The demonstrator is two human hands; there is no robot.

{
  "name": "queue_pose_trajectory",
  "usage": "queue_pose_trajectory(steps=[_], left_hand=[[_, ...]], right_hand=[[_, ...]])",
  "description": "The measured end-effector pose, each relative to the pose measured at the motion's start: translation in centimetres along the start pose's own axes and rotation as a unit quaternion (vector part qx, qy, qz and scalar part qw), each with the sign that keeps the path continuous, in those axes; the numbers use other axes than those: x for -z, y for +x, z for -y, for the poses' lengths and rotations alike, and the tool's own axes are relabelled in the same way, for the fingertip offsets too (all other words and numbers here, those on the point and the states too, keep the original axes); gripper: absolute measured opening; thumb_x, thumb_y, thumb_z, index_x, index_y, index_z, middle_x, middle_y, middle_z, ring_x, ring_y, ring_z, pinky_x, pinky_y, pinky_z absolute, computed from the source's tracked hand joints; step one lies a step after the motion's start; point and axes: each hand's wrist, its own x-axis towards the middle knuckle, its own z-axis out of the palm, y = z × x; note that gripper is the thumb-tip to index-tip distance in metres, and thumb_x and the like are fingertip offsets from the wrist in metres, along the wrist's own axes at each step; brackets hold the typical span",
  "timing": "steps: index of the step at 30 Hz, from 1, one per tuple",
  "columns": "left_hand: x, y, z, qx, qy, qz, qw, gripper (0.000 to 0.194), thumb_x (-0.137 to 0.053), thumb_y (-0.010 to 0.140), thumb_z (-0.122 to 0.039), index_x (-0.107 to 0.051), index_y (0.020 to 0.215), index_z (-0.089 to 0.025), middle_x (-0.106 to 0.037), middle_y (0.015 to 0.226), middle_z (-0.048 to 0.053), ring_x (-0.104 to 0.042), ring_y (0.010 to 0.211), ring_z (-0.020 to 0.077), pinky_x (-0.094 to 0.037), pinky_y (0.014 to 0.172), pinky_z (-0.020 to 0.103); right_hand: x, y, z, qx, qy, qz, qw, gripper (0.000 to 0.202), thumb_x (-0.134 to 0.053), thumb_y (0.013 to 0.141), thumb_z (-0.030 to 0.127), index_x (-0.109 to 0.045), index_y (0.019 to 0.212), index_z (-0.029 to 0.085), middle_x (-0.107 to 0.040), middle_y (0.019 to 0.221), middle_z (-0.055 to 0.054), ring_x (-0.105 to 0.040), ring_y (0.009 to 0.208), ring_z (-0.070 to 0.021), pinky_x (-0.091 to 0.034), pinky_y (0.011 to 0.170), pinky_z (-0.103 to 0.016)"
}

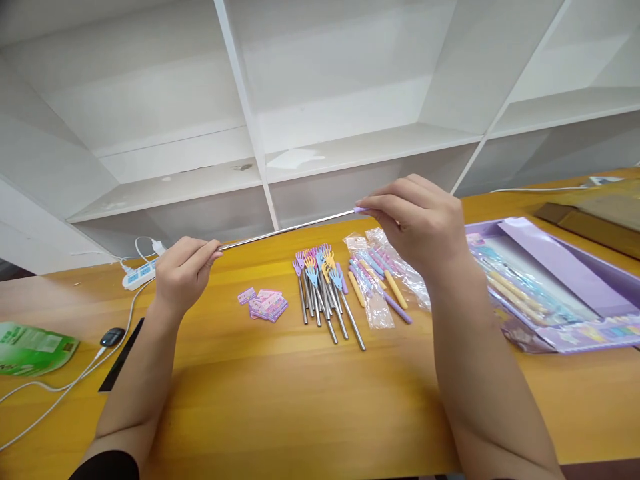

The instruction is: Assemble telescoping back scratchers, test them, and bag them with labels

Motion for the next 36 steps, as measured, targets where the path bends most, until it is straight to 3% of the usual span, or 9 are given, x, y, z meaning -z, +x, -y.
queue_pose_trajectory(steps=[3, 8, 15, 20, 23, 29, 36], left_hand=[[0.4, 0.3, -0.9, -0.008, 0.001, 0.000, 1.000, 0.008, -0.065, 0.104, -0.019, -0.071, 0.103, -0.024, -0.071, 0.079, 0.003, -0.056, 0.066, 0.0162, -0.037, 0.060, 0.031], [-0.1, 0.7, -2.9, -0.030, -0.019, -0.016, 0.999, 0.008, -0.066, 0.102, -0.015, -0.070, 0.105, -0.021, -0.070, 0.078, 0.003, -0.057, 0.066, 0.0158, -0.038, 0.060, 0.030], [0.2, 0.8, -3.8, -0.020, 0.002, -0.012, 1.000, 0.008, -0.063, 0.104, -0.015, -0.067, 0.106, -0.022, -0.068, 0.075, 0.002, -0.058, 0.064, 0.0152, -0.036, 0.058, 0.030], [1.2, 0.8, -6.3, -0.033, -0.015, 0.027, 0.999, 0.011, -0.064, 0.103, -0.012, -0.066, 0.109, -0.021, -0.066, 0.075, 0.001, -0.056, 0.063, 0.0150, -0.036, 0.059, 0.032], [1.7, 0.7, -7.2, -0.045, -0.033, 0.050, 0.997, 0.012, -0.067, 0.102, -0.012, -0.064, 0.110, -0.020, -0.064, 0.075, 0.001, -0.054, 0.062, 0.0155, -0.036, 0.060, 0.033], [3.4, 1.2, -6.9, -0.052, -0.069, 0.074, 0.994, 0.012, -0.067, 0.102, -0.012, -0.064, 0.109, -0.022, -0.064, 0.075, 0.000, -0.050, 0.060, 0.0147, -0.035, 0.059, 0.034], [4.4, 1.6, -6.9, -0.064, -0.099, 0.074, 0.990, 0.013, -0.069, 0.100, -0.010, -0.066, 0.110, -0.017, -0.069, 0.078, 0.002, -0.047, 0.062, 0.0147, -0.034, 0.059, 0.035]], right_hand=[[-0.4, 0.2, 1.2, 0.033, 0.027, -0.009, 0.999, 0.014, -0.074, 0.097, 0.017, -0.078, 0.098, 0.031, -0.078, 0.088, 0.000, -0.067, 0.078, -0.0170, -0.050, 0.068, -0.031], [-1.7, -0.1, 3.7, 0.048, 0.028, 0.039, 0.998, 0.022, -0.073, 0.096, 0.012, -0.077, 0.103, 0.032, -0.078, 0.090, 0.000, -0.066, 0.078, -0.0168, -0.049, 0.066, -0.031], [-1.7, -0.1, 4.5, 0.046, 0.017, 0.037, 0.998, 0.021, -0.070, 0.098, 0.012, -0.075, 0.104, 0.031, -0.075, 0.087, -0.001, -0.063, 0.076, -0.0175, -0.048, 0.066, -0.032], [-2.9, 0.0, 9.3, 0.122, 0.094, 0.065, 0.986, 0.025, -0.064, 0.099, 0.006, -0.071, 0.108, 0.028, -0.075, 0.089, -0.001, -0.065, 0.079, -0.0166, -0.048, 0.066, -0.031], [-3.5, -0.2, 11.8, 0.148, 0.075, 0.087, 0.982, 0.023, -0.060, 0.101, 0.005, -0.070, 0.109, 0.024, -0.072, 0.084, -0.001, -0.061, 0.073, -0.0163, -0.045, 0.061, -0.032], [-1.3, 0.4, 12.4, 0.151, 0.097, 0.119, 0.977, 0.024, -0.059, 0.102, 0.006, -0.069, 0.114, 0.024, -0.071, 0.084, -0.001, -0.056, 0.071, -0.0169, -0.043, 0.060, -0.034], [0.3, 0.8, 13.4, 0.132, 0.100, 0.139, 0.976, 0.021, -0.062, 0.099, 0.003, -0.071, 0.113, 0.017, -0.064, 0.078, -0.002, -0.051, 0.070, -0.0174, -0.039, 0.058, -0.034]])
